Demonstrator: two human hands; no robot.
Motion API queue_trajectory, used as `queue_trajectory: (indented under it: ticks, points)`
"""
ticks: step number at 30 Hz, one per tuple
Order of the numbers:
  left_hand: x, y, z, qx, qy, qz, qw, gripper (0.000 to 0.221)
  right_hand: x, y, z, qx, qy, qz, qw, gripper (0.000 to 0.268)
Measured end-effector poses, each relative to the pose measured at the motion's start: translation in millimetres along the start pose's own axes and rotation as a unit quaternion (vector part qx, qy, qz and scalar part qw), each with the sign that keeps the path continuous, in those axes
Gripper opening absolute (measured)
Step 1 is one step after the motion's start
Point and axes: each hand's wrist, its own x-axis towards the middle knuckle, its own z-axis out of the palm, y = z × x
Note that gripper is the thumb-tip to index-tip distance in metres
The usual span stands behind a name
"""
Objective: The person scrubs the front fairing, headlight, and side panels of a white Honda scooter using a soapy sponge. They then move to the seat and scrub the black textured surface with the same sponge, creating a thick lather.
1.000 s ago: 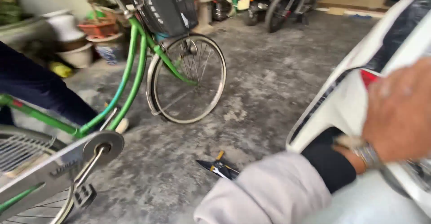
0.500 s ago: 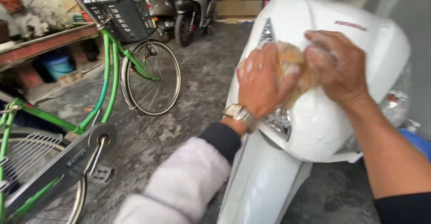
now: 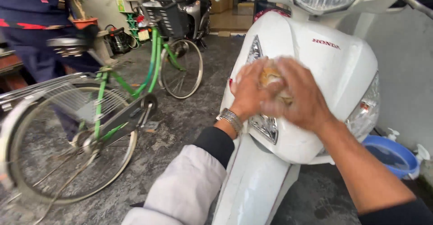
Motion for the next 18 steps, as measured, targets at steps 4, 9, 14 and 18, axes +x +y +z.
queue_trajectory:
  ticks: [4, 9, 14, 18]
  points:
    - [-34.4, 21.2, -7.5, -0.132, -0.022, 0.008, 0.991, 0.074, -7.1, -28.6, -0.5, -0.013, -0.047, 0.019, 0.999, 0.096]
    - [-83.1, 62.7, -51.7, -0.166, -0.066, -0.102, 0.979, 0.080, -12.9, -28.0, 2.6, -0.083, -0.031, -0.016, 0.996, 0.077]
    - [-137.9, 40.3, -50.1, -0.131, 0.045, -0.098, 0.985, 0.050, -11.0, -26.5, -5.1, -0.126, -0.020, 0.033, 0.991, 0.066]
    - [-175.0, 22.7, -28.9, -0.067, -0.096, -0.228, 0.967, 0.069, -19.8, -13.7, -9.0, -0.152, -0.050, -0.011, 0.987, 0.055]
